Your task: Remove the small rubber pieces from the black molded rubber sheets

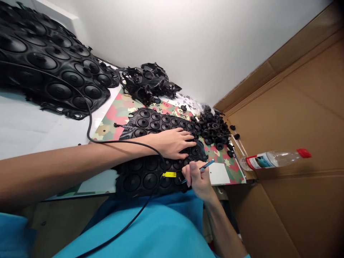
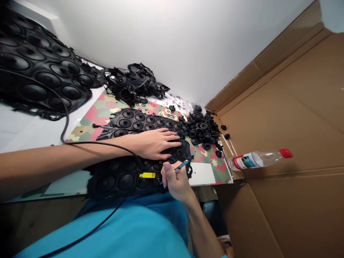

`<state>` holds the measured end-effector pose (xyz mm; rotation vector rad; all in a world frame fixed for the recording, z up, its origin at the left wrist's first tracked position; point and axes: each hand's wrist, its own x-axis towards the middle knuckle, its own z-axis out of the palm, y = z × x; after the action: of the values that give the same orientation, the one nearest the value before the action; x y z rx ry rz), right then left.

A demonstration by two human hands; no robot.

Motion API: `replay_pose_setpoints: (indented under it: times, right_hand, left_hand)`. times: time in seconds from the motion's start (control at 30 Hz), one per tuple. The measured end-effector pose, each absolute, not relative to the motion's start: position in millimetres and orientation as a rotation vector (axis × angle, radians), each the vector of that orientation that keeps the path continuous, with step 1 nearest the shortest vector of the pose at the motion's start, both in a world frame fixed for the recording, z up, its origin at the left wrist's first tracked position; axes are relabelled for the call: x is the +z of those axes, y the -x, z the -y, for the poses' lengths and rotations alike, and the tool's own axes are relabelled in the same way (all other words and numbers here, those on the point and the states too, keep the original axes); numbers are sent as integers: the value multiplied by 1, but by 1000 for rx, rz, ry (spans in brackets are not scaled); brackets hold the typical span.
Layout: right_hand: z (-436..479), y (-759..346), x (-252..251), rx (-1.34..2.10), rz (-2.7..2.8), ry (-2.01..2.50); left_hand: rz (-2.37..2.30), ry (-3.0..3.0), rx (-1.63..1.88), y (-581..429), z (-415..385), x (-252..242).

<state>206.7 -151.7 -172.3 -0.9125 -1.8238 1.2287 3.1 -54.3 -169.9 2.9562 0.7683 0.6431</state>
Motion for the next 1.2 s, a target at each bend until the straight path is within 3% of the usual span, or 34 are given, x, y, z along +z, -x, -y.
replay_pose_setpoints:
  times: [0.43, 0.77, 0.93, 1.1, 1.2]
  right_hand:
    - [142, -209, -149, 1468, 2229, 757]
    - [149, -205, -143, 1106, 2539, 724]
    - [147, -214, -159, 1356, 2087, 838]
    - [141, -206, -165, 1172, 1582, 935]
    - [133, -204, -155, 1011, 1598, 1033]
  left_hand:
    - [-840, -2964, 668, -7, 51, -174]
    - [-796, -2925, 750, -6, 49, -175]
    - [-790, -2936, 751, -7, 50, -175]
    - [-763, -2947, 713, -6, 50, -175]
    - [-755, -2937, 733, -5, 50, -175]
